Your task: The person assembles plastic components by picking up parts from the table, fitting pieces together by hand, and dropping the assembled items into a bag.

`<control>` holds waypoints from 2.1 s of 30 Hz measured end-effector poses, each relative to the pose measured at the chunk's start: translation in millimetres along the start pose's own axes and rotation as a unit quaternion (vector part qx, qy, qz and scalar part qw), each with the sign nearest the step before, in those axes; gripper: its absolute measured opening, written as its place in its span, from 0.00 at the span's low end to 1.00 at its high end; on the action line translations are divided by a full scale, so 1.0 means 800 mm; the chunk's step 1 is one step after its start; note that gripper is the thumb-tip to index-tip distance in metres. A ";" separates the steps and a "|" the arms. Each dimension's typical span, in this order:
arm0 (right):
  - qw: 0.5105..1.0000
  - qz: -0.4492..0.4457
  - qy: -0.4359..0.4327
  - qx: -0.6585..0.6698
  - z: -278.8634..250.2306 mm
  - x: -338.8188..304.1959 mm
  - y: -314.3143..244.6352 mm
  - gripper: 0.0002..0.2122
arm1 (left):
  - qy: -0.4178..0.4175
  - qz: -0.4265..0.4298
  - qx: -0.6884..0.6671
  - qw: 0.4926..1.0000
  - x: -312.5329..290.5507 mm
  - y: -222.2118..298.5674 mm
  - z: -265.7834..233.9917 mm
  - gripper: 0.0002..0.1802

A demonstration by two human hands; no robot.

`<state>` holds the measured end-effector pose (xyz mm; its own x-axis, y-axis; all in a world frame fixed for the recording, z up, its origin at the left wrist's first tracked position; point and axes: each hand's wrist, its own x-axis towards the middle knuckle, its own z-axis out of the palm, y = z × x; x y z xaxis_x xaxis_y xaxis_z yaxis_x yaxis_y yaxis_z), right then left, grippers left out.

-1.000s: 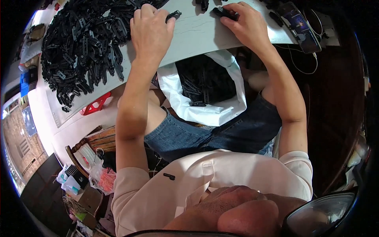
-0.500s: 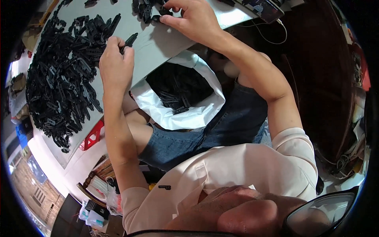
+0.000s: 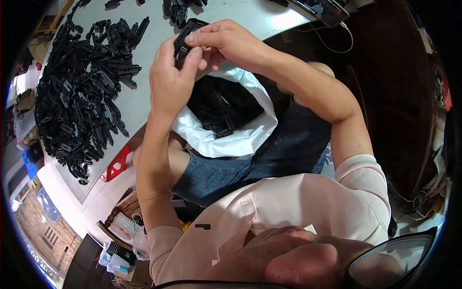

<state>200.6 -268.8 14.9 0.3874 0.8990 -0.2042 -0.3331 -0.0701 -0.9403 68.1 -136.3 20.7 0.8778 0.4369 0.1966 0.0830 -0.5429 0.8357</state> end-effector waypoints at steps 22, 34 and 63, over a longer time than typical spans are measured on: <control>0.990 -0.021 -0.037 -0.135 0.016 -0.005 0.008 0.13 | -0.099 0.031 0.018 0.994 -0.026 -0.012 -0.036 0.15; 0.809 -0.223 0.094 -0.536 -0.009 0.002 0.013 0.17 | -0.014 -0.019 0.462 0.887 -0.027 -0.048 -0.126 0.11; 0.897 -0.216 0.053 -0.383 0.014 0.000 0.020 0.14 | 0.071 -0.176 -0.211 0.959 -0.017 -0.020 -0.088 0.16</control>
<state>185.8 -264.9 3.3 0.4315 0.8703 0.2374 0.5397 -0.0382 -0.8410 21.4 -83.3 40.3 0.7543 0.6499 -0.0927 0.1377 -0.0186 0.9903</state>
